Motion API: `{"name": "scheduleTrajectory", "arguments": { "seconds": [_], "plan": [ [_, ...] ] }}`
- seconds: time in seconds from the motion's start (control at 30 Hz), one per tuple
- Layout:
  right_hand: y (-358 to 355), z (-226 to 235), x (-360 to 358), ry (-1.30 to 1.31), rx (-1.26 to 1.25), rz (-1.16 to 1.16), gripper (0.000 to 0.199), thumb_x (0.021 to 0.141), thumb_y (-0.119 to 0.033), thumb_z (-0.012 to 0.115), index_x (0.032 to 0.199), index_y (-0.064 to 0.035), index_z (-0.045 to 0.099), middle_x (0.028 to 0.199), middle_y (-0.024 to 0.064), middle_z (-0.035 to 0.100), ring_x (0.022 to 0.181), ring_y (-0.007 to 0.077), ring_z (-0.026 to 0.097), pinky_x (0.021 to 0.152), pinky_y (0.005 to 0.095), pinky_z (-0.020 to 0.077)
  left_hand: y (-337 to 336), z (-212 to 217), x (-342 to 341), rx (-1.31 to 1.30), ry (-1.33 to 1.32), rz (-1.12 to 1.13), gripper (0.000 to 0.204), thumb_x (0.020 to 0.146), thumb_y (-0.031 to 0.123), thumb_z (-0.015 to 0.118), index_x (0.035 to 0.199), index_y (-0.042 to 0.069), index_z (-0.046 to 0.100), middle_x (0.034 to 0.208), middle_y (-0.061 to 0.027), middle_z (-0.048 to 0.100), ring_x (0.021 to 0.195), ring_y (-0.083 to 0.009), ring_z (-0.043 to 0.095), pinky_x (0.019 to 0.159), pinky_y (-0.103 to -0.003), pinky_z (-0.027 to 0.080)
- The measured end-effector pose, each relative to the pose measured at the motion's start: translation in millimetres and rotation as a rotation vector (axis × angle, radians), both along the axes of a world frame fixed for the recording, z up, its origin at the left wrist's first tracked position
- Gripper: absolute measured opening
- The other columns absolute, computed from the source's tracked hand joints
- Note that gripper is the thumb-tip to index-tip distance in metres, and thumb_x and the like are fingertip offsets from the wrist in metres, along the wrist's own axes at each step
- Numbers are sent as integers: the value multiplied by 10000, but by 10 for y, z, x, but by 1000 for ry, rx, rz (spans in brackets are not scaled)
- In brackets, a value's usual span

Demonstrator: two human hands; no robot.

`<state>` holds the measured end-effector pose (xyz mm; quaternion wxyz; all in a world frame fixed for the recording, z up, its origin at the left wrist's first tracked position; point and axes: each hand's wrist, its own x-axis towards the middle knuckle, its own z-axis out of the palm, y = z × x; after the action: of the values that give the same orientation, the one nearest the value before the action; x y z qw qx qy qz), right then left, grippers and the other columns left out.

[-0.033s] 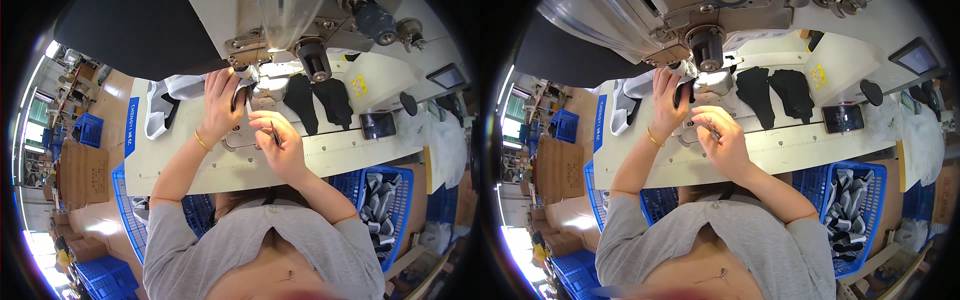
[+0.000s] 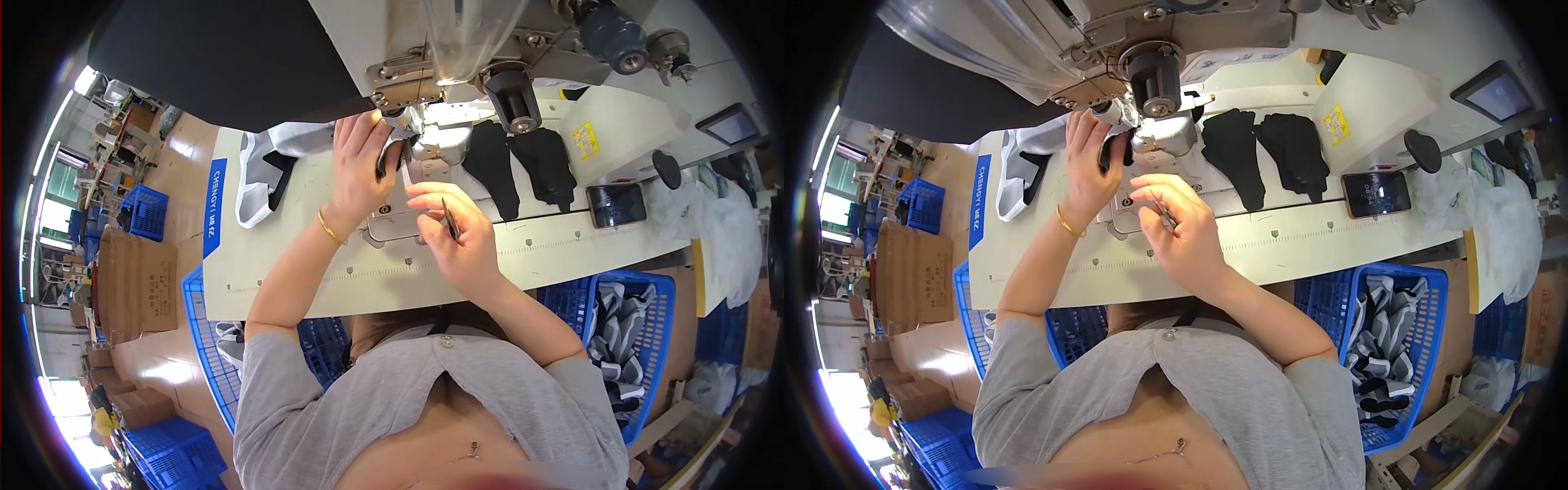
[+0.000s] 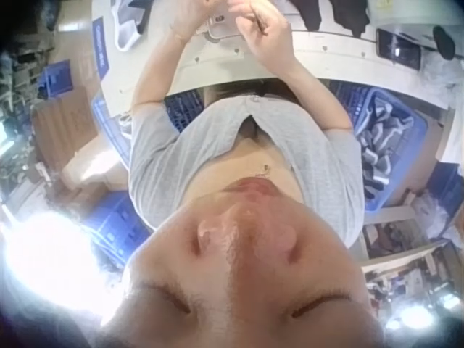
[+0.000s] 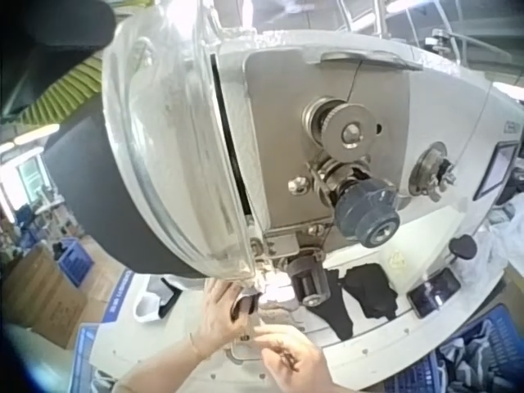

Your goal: The recorder uses a sewing machine and hand snips to stitch and trim shoe components in a manufacturing setting.

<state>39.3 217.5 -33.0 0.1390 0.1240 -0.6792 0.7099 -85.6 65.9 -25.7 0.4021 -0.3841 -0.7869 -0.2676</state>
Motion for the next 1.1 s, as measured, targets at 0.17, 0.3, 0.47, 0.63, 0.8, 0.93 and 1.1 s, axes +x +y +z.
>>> {"name": "scheduleTrajectory", "arguments": {
  "seconds": [0.17,0.3,0.47,0.63,0.8,0.93,1.1],
  "plan": [
    [-20,-7,16,112,113,-13,164,848,4,568,1001,4,627,1076,114,625,781,181,608,682,294,498,-144,130,-52,85,-11,48,202,811,-55,640,1011,-36,619,989,-177,643,893,-306,636,769,-352,495],
    [-24,135,234,195,191,-47,178,827,-21,642,1005,-16,627,1036,118,631,820,218,619,695,310,502,-686,390,254,249,111,297,115,896,-2,640,1006,-33,657,795,-108,692,680,-139,615,643,-258,470],
    [10,87,134,457,312,-147,372,777,-165,785,1069,-13,613,1060,131,647,833,250,637,701,339,513,-689,652,908,68,-503,237,92,884,63,663,861,-23,638,595,-103,501,526,-107,379,478,-282,336],
    [-207,-94,241,-148,146,145,262,816,-124,745,1017,10,642,819,97,689,714,135,627,663,268,492,-587,332,1048,128,-1042,43,176,915,138,644,876,-33,647,631,-56,568,598,-76,424,536,-259,386],
    [-73,-271,265,-495,-33,240,147,850,-109,700,944,-2,664,762,18,650,695,42,540,627,216,435,-434,137,938,457,-1511,-165,231,884,155,685,937,-71,687,799,-20,677,711,-69,596,632,-219,489],
    [255,-294,222,-208,250,70,205,899,-174,640,988,10,654,810,81,663,708,122,603,635,259,466,-394,58,902,464,-1540,-160,215,861,126,693,945,-72,694,821,-52,700,726,-85,629,634,-226,508],
    [407,-242,113,207,644,-21,273,892,-252,655,993,1,664,821,92,610,699,234,614,608,322,486,-344,72,935,429,-1555,-140,201,843,112,698,929,-70,699,815,-55,703,736,-85,634,636,-224,510]
  ]
}}
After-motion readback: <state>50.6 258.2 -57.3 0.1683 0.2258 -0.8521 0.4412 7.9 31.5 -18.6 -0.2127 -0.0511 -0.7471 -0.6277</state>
